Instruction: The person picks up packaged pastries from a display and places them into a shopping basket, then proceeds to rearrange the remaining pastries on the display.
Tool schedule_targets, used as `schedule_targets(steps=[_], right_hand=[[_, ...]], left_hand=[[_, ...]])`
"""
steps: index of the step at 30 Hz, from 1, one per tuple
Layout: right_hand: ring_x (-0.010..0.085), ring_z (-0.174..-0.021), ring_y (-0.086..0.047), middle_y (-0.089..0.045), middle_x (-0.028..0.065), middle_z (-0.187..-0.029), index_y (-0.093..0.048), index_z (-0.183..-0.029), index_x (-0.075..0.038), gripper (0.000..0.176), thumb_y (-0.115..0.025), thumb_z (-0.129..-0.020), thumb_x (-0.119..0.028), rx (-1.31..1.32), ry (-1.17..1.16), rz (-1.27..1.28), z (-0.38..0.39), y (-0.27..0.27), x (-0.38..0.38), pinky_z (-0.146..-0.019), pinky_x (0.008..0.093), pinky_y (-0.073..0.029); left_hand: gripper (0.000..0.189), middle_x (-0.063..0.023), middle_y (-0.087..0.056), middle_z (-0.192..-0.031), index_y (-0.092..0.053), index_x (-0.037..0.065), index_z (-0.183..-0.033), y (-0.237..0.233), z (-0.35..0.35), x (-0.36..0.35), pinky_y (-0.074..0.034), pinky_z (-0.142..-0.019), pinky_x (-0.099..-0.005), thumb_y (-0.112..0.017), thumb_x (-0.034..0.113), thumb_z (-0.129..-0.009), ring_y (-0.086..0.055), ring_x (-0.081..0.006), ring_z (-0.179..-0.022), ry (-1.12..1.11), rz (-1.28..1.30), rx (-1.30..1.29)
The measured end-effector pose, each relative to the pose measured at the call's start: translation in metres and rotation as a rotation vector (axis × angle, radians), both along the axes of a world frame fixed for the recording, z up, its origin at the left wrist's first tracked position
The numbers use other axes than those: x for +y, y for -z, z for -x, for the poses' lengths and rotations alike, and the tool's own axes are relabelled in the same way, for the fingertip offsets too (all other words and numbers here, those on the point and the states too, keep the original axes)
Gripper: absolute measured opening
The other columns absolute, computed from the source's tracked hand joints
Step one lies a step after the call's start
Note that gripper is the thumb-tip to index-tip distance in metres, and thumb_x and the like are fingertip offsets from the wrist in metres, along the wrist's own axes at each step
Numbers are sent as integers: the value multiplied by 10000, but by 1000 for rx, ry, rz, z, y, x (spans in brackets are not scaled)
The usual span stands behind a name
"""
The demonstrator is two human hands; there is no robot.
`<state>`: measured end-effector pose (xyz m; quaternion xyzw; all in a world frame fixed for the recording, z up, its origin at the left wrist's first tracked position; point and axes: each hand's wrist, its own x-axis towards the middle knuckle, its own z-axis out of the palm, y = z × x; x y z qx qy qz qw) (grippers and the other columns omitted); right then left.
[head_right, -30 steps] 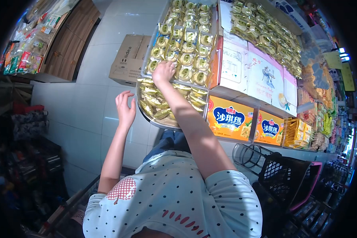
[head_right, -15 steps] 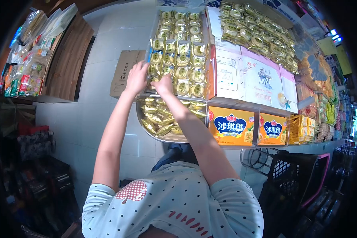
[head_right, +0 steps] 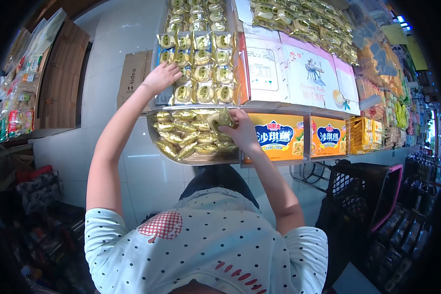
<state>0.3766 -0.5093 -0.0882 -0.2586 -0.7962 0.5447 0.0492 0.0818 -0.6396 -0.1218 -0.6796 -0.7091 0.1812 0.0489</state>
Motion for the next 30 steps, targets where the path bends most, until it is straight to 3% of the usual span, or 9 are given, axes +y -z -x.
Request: schedule_targets(steps=[5,8,11,15,18,21,24,27,30], right_hand=[[267,-939,-565,-569,124,-993,-543,-1060,-54,397,-694,-693,-66,-165,-93,-155,-43,-27,-13,-824,339,-454],[292,-936,-546,-563,110,-1051,-535,-1095,-61,404,-618,-704,-1,30,-484,-392,-60,-23,-18,-818,360,-448],[312,-951,-533,-558,124,-1052,-516,-1119,-60,440,-614,-694,-4,44,-558,-557,-71,5,-28,-843,373,-432],[313,-975,-519,-550,120,-1052,-506,-1116,-47,427,-620,-705,-30,-27,-598,-680,-82,39,-34,-841,392,-424],[265,-1031,-502,-533,106,-1067,-517,-1103,-54,398,-605,-716,-75,27,-462,-776,-88,39,-42,-850,415,-387],[247,-1058,-483,-526,88,-1084,-512,-1130,-54,392,-573,-744,-87,36,-463,-822,-95,42,-41,-864,413,-361],[249,-1021,-500,-534,84,-1054,-527,-1110,-52,372,-586,-743,-60,77,-522,-843,-101,57,-42,-876,399,-370],[239,-1010,-506,-537,71,-1056,-543,-1082,-54,332,-579,-752,-72,61,-525,-900,-102,70,-40,-883,391,-359],[217,-998,-512,-545,50,-1055,-571,-1046,-68,297,-558,-750,-68,67,-500,-853,-99,69,-41,-867,372,-356]], left_hand=[[233,-6,-512,-1124,-561,123,-1033,9,8,0,-346,-929,-315,-517,140,-804,-435,-152,-1105,70,74,110],[232,4,-529,-1133,-592,151,-1033,8,14,0,-344,-932,-304,-516,161,-814,-425,-133,-1119,109,39,156],[194,4,-574,-1062,-597,148,-986,2,20,-7,-356,-918,-302,-516,154,-810,-450,-133,-1099,191,-88,194],[131,-43,-582,-967,-541,95,-922,-15,15,-21,-339,-998,-343,-512,117,-796,-504,-204,-1055,45,-16,67],[121,-55,-577,-964,-532,81,-912,-31,7,-31,-345,-997,-358,-508,132,-804,-502,-211,-1061,70,-122,114],[138,-67,-569,-947,-525,71,-901,-59,-20,-41,-374,-962,-374,-551,133,-781,-518,-239,-1032,43,-362,38],[266,-81,-553,-907,-516,66,-873,-96,-73,-56,-422,-848,-392,-676,92,-662,-546,-284,-928,-6,-735,-288],[249,-61,-566,-813,-560,71,-850,-104,-128,-71,-451,-696,-363,-714,149,-672,-570,-253,-787,-118,-728,-533],[269,-65,-568,-778,-577,61,-853,-94,-180,-79,-454,-682,-360,-713,222,-685,-577,-243,-757,-170,-544,-710]])
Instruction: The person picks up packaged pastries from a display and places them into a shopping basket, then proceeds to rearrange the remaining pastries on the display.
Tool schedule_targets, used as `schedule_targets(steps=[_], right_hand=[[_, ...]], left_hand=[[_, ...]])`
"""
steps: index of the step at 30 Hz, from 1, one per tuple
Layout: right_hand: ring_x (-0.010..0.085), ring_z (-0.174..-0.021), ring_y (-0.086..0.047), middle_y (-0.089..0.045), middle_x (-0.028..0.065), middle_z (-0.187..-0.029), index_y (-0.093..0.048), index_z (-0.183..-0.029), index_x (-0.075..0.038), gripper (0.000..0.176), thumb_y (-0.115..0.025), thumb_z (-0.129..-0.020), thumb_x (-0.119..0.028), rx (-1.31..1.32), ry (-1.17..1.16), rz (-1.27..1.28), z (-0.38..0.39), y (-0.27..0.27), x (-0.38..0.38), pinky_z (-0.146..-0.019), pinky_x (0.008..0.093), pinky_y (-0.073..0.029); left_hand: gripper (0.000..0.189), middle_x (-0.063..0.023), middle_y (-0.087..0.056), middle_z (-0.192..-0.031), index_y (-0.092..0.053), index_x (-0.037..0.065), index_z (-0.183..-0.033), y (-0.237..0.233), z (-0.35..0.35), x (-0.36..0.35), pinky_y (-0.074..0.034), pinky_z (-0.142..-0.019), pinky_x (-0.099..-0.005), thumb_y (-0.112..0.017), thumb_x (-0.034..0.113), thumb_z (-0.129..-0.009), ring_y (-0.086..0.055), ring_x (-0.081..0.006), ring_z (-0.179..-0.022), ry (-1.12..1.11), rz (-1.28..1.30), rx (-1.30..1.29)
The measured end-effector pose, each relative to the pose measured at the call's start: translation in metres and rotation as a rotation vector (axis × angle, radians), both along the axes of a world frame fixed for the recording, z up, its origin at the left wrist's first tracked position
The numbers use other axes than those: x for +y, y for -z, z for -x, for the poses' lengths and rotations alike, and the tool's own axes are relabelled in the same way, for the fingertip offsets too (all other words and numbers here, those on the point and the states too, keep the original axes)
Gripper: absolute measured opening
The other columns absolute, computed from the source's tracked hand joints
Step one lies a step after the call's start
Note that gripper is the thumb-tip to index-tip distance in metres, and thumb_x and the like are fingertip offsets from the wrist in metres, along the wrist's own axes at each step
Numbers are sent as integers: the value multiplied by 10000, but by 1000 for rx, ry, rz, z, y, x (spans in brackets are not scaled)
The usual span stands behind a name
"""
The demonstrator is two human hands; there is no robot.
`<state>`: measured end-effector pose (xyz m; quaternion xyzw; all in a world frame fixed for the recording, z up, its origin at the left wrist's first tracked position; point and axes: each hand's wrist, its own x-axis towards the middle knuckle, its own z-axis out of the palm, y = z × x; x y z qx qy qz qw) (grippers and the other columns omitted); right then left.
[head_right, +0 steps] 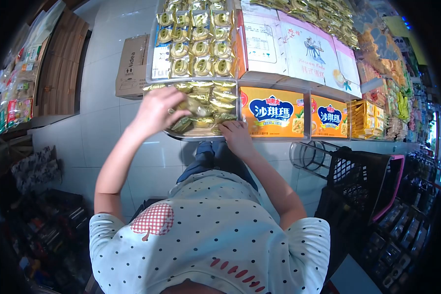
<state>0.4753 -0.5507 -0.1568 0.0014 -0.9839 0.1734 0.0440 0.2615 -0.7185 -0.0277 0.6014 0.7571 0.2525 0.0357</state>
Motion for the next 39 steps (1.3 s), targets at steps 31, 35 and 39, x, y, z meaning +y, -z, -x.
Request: schedule_targets(steps=[31,35,39], right_hand=[[236,-1148,-437,-492,81,-1187,-517,-1135,-57,381,-585,-769,-135,33,170,-34,-20,-23,-36,-953,402,-322],[239,-1197,-398,-452,92,-1256,-485,-1196,-54,440,-577,-776,-146,-39,140,-54,-24,-13,-37,-1000,423,-302],[260,-1197,-396,-448,110,-1258,-477,-1207,-48,458,-580,-773,-148,-39,111,-51,-19,-14,-37,-1014,440,-291]], left_hand=[[482,-204,-477,-1223,-462,-69,-1196,121,-116,-26,-342,-995,-415,-536,57,-737,-446,-337,-1152,-76,74,37],[465,-224,-457,-1239,-446,-82,-1201,124,-120,-22,-312,-1019,-424,-521,104,-781,-426,-342,-1173,-90,132,110],[486,-242,-432,-1254,-400,-78,-1236,126,-118,-23,-294,-1028,-428,-512,160,-828,-415,-356,-1178,-69,180,95]])
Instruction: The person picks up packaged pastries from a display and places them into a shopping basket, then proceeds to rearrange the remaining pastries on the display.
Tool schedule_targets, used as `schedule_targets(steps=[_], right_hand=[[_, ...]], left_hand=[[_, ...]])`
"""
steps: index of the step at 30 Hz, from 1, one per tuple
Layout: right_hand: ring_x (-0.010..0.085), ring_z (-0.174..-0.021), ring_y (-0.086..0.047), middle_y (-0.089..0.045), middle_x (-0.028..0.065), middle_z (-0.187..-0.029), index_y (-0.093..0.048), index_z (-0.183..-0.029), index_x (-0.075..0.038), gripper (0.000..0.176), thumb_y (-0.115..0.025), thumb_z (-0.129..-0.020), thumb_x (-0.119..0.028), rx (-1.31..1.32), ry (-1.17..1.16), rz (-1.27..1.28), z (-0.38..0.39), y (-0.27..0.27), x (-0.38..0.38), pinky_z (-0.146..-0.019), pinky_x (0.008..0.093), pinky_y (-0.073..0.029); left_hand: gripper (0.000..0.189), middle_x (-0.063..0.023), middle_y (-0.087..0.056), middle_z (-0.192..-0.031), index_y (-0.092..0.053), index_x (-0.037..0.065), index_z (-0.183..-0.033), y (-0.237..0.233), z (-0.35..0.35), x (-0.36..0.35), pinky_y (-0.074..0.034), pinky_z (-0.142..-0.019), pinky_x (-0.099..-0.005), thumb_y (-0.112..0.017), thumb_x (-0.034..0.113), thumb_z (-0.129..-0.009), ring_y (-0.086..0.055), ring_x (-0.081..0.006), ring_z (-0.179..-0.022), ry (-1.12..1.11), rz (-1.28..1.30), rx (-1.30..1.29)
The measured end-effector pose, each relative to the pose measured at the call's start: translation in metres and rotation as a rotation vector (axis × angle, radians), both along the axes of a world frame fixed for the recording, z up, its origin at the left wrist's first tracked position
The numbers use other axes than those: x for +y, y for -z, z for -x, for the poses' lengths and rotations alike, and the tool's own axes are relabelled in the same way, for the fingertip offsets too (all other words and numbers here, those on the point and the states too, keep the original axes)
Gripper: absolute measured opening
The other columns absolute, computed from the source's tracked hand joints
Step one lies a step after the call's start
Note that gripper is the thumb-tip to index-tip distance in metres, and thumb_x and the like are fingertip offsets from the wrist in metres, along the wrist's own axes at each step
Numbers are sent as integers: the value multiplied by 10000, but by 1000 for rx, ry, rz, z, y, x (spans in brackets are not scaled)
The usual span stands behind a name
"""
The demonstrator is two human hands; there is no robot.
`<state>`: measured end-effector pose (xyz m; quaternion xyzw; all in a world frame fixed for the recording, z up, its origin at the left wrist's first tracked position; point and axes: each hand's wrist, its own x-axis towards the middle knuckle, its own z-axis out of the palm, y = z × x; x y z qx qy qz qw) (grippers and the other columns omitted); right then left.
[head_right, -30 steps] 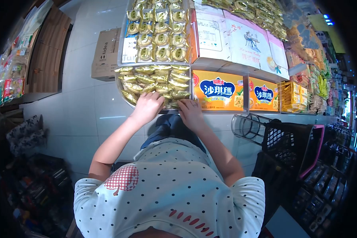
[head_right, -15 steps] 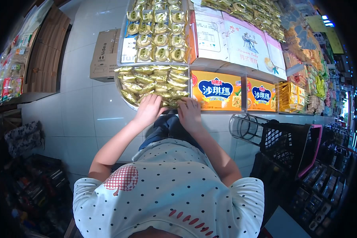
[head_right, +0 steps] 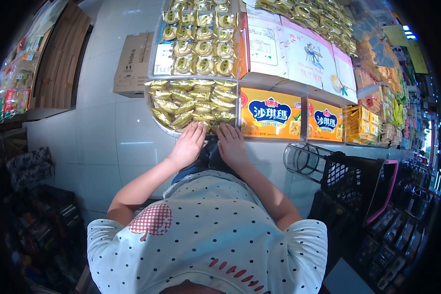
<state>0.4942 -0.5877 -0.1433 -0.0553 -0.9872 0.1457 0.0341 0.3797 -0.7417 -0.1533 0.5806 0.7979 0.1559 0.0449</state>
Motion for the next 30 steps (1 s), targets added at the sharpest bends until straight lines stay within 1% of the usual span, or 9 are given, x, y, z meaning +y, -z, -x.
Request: schedule_targets(steps=[2,5,12,16,19,21,23,25,30], right_hand=[[286,-1196,-392,-447,135,-1251,-472,-1210,-33,466,-578,-768,-134,37,64,21,0,-4,-3,-1013,437,-297],[309,-1189,-393,-445,153,-1245,-466,-1210,-13,475,-575,-757,-108,35,19,78,-1,0,-4,-1006,436,-312],[311,-1182,-402,-447,153,-1242,-462,-1206,5,515,-576,-708,-60,57,-17,47,-2,12,6,-983,423,-348],[314,-1165,-419,-457,153,-1231,-470,-1197,4,512,-578,-700,-57,78,-28,50,-1,10,7,-976,413,-355],[316,-1131,-442,-471,154,-1203,-481,-1175,1,486,-590,-708,-75,63,-25,42,2,3,6,-962,412,-362],[316,-1107,-456,-480,154,-1183,-492,-1155,-2,464,-599,-712,-86,47,-31,34,7,-5,5,-952,412,-368],[309,-1065,-471,-488,151,-1151,-512,-1100,-5,398,-612,-731,-115,69,51,199,12,-12,8,-918,410,-383],[310,-1045,-483,-496,150,-1131,-517,-1078,-7,372,-613,-737,-121,126,23,195,20,-11,11,-894,408,-393],[291,-973,-533,-544,114,-1028,-537,-1039,-34,316,-613,-746,-128,72,-45,285,32,-4,16,-800,404,-430]], left_hand=[[490,-244,-429,-1254,-388,-75,-1245,-4,-2,-1,-296,-1026,-433,-509,165,-835,-414,-359,-1178,-3,4,6],[506,-245,-429,-1251,-380,-69,-1253,-3,-8,3,-297,-1022,-440,-514,162,-824,-408,-361,-1182,-30,18,36],[519,-234,-431,-1239,-403,-53,-1237,2,-8,11,-309,-1016,-432,-476,146,-763,-406,-340,-1183,16,89,222],[495,-226,-432,-1239,-405,-50,-1236,4,-7,16,-311,-1016,-427,-440,146,-783,-408,-330,-1179,29,116,245],[511,-227,-414,-1253,-400,-45,-1244,-2,-7,14,-308,-1016,-426,-495,156,-785,-392,-341,-1188,34,116,218],[545,-204,-359,-1320,-393,-14,-1268,-14,-3,8,-262,-1041,-455,-562,175,-785,-335,-344,-1244,13,28,-135],[562,-182,-326,-1353,-388,7,-1280,-32,-3,0,-230,-1053,-473,-585,182,-783,-297,-336,-1274,7,12,-155],[583,-119,-262,-1419,-368,67,-1311,-40,-3,-7,-149,-1078,-507,-598,186,-789,-217,-302,-1332,-31,26,-225],[578,-107,-271,-1420,-355,85,-1323,-36,-6,-19,-155,-1080,-495,-583,167,-798,-229,-297,-1328,-83,84,-193]])
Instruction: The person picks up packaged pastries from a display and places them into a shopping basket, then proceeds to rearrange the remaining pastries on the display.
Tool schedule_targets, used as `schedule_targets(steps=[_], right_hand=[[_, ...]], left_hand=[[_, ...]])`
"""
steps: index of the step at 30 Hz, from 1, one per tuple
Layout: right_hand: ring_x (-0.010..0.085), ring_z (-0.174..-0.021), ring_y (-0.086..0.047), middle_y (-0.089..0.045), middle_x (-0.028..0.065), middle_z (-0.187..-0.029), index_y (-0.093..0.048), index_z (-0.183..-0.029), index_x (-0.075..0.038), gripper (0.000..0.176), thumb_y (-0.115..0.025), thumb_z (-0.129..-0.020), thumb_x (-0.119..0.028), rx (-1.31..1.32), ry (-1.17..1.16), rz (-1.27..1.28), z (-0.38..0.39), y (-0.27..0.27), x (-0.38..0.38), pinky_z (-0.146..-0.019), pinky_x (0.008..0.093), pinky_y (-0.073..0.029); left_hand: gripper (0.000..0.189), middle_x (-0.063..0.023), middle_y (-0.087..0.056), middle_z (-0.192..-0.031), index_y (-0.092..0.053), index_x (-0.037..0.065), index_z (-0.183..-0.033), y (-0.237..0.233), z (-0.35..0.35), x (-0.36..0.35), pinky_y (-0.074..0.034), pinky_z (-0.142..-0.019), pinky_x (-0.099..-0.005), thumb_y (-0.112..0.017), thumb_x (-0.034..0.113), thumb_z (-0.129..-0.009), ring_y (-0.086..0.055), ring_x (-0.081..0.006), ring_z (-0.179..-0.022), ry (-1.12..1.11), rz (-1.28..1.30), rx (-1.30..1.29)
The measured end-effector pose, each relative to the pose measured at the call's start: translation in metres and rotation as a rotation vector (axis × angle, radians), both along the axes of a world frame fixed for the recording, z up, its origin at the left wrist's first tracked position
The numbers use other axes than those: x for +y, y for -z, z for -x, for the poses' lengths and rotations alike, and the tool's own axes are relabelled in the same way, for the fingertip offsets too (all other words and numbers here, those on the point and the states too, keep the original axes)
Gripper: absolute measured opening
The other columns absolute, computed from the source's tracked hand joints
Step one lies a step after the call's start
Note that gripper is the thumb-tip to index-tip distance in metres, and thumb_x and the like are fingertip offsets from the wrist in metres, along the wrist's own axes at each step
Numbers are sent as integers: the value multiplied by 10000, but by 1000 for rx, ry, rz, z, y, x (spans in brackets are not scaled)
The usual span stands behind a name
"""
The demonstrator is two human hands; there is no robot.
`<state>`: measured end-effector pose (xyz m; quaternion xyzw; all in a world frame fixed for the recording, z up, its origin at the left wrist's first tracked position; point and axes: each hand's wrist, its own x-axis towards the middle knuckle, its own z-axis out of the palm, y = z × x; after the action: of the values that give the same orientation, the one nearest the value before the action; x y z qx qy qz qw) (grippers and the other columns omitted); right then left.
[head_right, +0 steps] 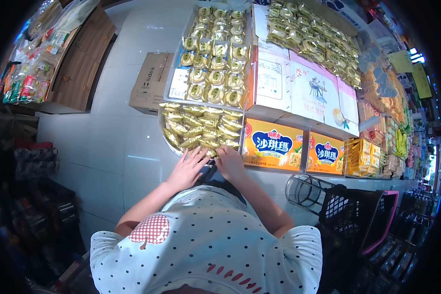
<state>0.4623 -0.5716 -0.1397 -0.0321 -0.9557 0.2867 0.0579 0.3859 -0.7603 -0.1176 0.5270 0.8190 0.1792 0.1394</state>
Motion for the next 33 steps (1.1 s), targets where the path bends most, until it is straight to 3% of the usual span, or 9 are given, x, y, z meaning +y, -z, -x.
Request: schedule_targets(steps=[6,10,15,20,23,26,27,33], right_hand=[[274,-948,-542,-550,102,-1010,-561,-986,-31,269,-621,-742,-127,72,48,42,18,-20,4,-787,384,-433],[276,-914,-552,-567,102,-959,-578,-965,-23,243,-618,-747,-122,164,-23,94,36,-33,11,-770,371,-430],[281,-890,-555,-568,103,-946,-582,-972,-28,224,-604,-779,-140,114,-113,51,59,-40,20,-765,364,-431],[287,-864,-565,-574,106,-938,-587,-954,-31,205,-601,-789,-152,188,-21,51,88,-40,20,-753,370,-437],[312,-884,-566,-582,132,-949,-581,-955,-27,182,-595,-811,-137,118,85,204,108,-38,9,-754,376,-452],[321,-833,-566,-579,126,-913,-574,-927,-13,196,-616,-775,-130,54,229,191,136,-25,-3,-706,403,-452],[330,-816,-562,-579,136,-910,-564,-930,-3,204,-610,-771,-121,192,277,116,145,-22,-9,-694,416,-455],[323,-859,-542,-569,136,-924,-566,-935,-10,196,-588,-769,-111,232,512,91,203,-22,-61,-744,413,-440]], left_hand=[[538,-102,-355,-1375,-390,68,-1294,-19,8,7,-214,-1065,-463,-562,91,-785,-279,-296,-1305,-118,-152,-42],[549,-122,-454,-1265,-437,48,-1248,-27,20,8,-321,-988,-433,-589,15,-721,-386,-315,-1219,-274,-272,-35],[395,-96,-537,-1102,-542,53,-1074,-38,48,3,-386,-919,-410,-600,1,-687,-462,-302,-1112,-350,-320,110],[364,-80,-552,-1063,-556,62,-1031,-40,113,-12,-405,-894,-408,-600,-8,-677,-478,-297,-1082,-286,-300,163],[322,-82,-562,-1042,-566,52,-988,-44,168,-12,-418,-875,-399,-602,-13,-674,-493,-291,-1049,-196,-288,180],[307,-85,-559,-1035,-564,48,-977,-36,234,-8,-418,-872,-405,-600,-13,-678,-491,-295,-1044,-77,-271,183],[298,-94,-555,-1026,-562,43,-974,-35,256,-5,-416,-873,-404,-607,-1,-683,-486,-299,-1044,-32,-272,188],[282,-107,-539,-1046,-561,38,-977,-30,351,3,-408,-882,-408,-617,30,-701,-471,-305,-1059,160,-236,184]])
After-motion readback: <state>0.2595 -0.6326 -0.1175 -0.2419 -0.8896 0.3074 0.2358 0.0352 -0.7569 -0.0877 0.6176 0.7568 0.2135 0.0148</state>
